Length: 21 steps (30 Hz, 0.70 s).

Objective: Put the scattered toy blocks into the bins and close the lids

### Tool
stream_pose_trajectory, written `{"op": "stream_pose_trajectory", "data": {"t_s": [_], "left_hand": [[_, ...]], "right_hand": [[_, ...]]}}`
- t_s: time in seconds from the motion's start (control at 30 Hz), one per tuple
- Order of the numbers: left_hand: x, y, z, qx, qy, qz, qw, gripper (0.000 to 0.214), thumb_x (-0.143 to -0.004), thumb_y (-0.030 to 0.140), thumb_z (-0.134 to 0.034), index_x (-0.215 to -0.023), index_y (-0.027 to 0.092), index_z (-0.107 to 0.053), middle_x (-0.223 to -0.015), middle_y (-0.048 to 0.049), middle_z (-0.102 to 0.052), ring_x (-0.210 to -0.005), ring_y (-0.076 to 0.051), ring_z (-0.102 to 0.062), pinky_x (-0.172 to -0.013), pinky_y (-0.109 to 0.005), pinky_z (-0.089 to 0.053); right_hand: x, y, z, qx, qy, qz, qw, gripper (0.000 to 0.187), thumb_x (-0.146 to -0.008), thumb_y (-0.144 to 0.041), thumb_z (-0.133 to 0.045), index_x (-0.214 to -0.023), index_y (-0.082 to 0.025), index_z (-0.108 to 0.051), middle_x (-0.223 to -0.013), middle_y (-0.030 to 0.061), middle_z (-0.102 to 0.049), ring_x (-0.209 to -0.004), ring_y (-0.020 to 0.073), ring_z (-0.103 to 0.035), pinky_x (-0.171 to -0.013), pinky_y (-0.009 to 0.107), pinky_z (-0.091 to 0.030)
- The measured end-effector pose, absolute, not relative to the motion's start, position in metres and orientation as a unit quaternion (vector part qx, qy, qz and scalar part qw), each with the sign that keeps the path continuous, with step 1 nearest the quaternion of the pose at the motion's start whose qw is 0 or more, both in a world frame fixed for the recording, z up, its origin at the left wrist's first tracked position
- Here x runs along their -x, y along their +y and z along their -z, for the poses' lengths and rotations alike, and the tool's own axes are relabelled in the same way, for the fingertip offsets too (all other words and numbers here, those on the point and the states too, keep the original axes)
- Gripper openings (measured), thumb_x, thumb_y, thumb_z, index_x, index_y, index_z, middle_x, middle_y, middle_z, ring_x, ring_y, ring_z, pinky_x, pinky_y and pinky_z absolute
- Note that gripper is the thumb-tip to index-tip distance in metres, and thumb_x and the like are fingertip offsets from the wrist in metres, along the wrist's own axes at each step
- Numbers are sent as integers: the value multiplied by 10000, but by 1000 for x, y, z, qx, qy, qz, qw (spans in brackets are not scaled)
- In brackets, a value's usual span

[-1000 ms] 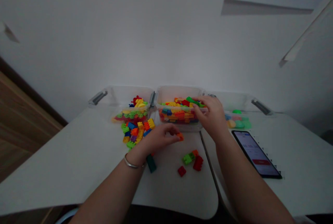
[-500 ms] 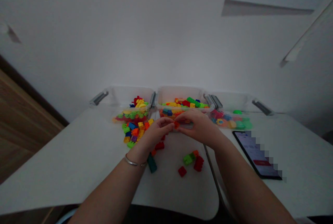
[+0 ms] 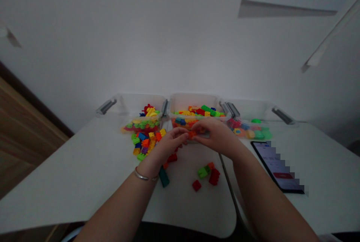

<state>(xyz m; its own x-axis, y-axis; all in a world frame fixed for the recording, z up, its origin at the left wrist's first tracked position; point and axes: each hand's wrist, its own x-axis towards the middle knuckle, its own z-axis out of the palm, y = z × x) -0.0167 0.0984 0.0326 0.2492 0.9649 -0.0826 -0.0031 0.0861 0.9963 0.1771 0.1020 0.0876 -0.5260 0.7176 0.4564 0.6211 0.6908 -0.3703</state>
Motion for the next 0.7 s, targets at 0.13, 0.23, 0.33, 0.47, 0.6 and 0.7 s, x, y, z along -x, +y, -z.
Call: {"op": "stream_pose_trajectory", "data": {"t_s": [0.13, 0.23, 0.33, 0.47, 0.6, 0.7], "left_hand": [[18, 96, -35, -611, 407, -368, 571, 306, -700, 435, -717, -838, 189, -598, -792, 1, -616, -677, -115, -522, -610, -245, -377], [19, 92, -36, -716, 380, -277, 515, 204, -709, 347, -721, -791, 189, -622, -752, 18, -594, -707, -125, -517, -664, -255, -398], [18, 88, -36, -808, 348, -184, 438, 180, -696, 301, -762, -794, 192, -658, -808, 15, -621, -782, -140, -536, -720, -257, -411], [13, 84, -32, -886, 302, -97, 339, 237, -653, 327, -827, -781, 189, -683, -818, 10, -630, -805, -151, -567, -775, -273, -413], [9, 79, -31, -914, 295, -42, 276, 293, -652, 423, -823, -794, 203, -693, -848, -6, -664, -857, -192, -595, -804, -314, -397], [6, 75, -30, -923, 296, -19, 246, 325, -640, 474, -819, -784, 213, -689, -858, -8, -685, -892, -221, -604, -827, -347, -377]], "right_hand": [[-193, 110, -90, 459, -786, 0, 413, 180, -807, -297, -674, -963, -210, -696, -944, 69, -719, -857, 224, -630, -765, 360, -487], [-203, 116, -89, 504, -714, 70, 481, 221, -829, -344, -630, -988, -205, -695, -935, 79, -716, -802, 225, -609, -773, 383, -478], [-208, 124, -84, 517, -691, 95, 497, 240, -850, -372, -585, -976, -204, -702, -941, 80, -722, -793, 229, -597, -787, 394, -463], [-209, 132, -76, 560, -690, 90, 449, 269, -844, -374, -580, -993, -195, -714, -960, 86, -732, -847, 261, -601, -803, 411, -443], [-208, 135, -73, 616, -692, 84, 369, 279, -851, -392, -574, -1010, -220, -725, -922, 84, -735, -893, 296, -614, -808, 431, -427], [-208, 134, -74, 628, -694, 75, 344, 276, -870, -397, -554, -1009, -230, -724, -926, 71, -741, -911, 297, -626, -819, 431, -423]]}}
